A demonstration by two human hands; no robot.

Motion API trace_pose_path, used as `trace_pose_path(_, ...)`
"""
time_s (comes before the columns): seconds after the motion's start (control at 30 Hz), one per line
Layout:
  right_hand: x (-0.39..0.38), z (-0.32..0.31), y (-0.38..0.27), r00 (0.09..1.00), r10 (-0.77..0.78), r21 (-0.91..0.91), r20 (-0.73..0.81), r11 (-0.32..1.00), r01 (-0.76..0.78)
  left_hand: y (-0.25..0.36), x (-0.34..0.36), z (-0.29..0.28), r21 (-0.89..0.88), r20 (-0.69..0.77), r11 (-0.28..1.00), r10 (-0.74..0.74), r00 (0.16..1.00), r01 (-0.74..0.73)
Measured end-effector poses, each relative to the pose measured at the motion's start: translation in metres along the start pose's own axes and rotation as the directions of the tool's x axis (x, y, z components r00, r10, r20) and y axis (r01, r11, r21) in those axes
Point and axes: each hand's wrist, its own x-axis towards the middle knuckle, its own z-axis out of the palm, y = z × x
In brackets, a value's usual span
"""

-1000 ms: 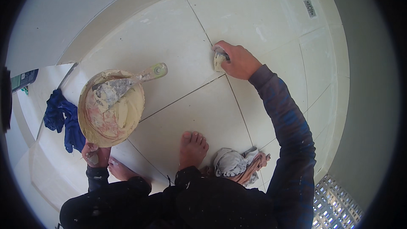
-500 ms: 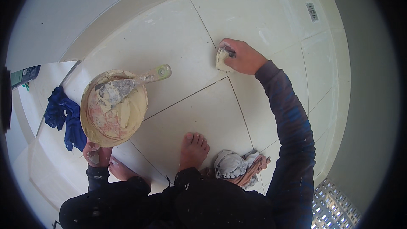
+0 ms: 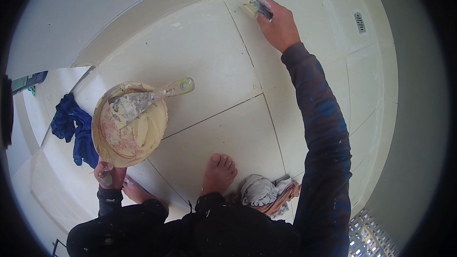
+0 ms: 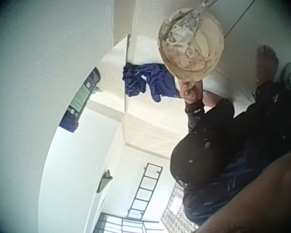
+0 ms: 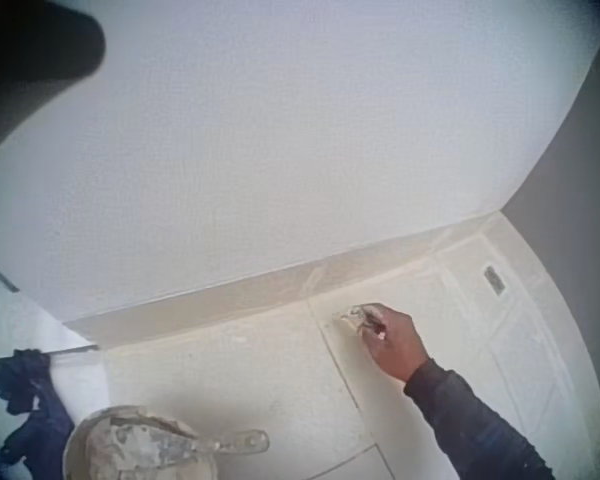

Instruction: The person applies filler to the joints between floor tiles using a small scraper. They scoop the material from a bowl and press it into the gaps, then use a cloth to wipe the surface.

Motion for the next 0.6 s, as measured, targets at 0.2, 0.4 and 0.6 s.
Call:
trace_pose_path(0.2, 0.027, 0.036, -0.011, 0.965, -0.257, -0.458, -0.049, 0.865, 0.207, -0.003, -0.004, -0.003, -0.022, -0.022, 1.0, -0.02, 1.0, 0.019)
trace_pose_path(0.4, -0.007, 0.048, -0.015, 0.919, -0.392, -0.591, 0.035, 0.734, 0.335, 0.002, -0.002, -0.001, -0.01, 0.022, 1.0, -0.026, 0.999, 0.026)
trace_pose_path(0.6, -0.066, 0.013, -0.044, 0.938, 0.044, -0.468, 0.343, 0.874, 0.13, 0.005, -0.016, 0.0, -0.015, 0.043, 1.0, -0.013, 0.999, 0.013)
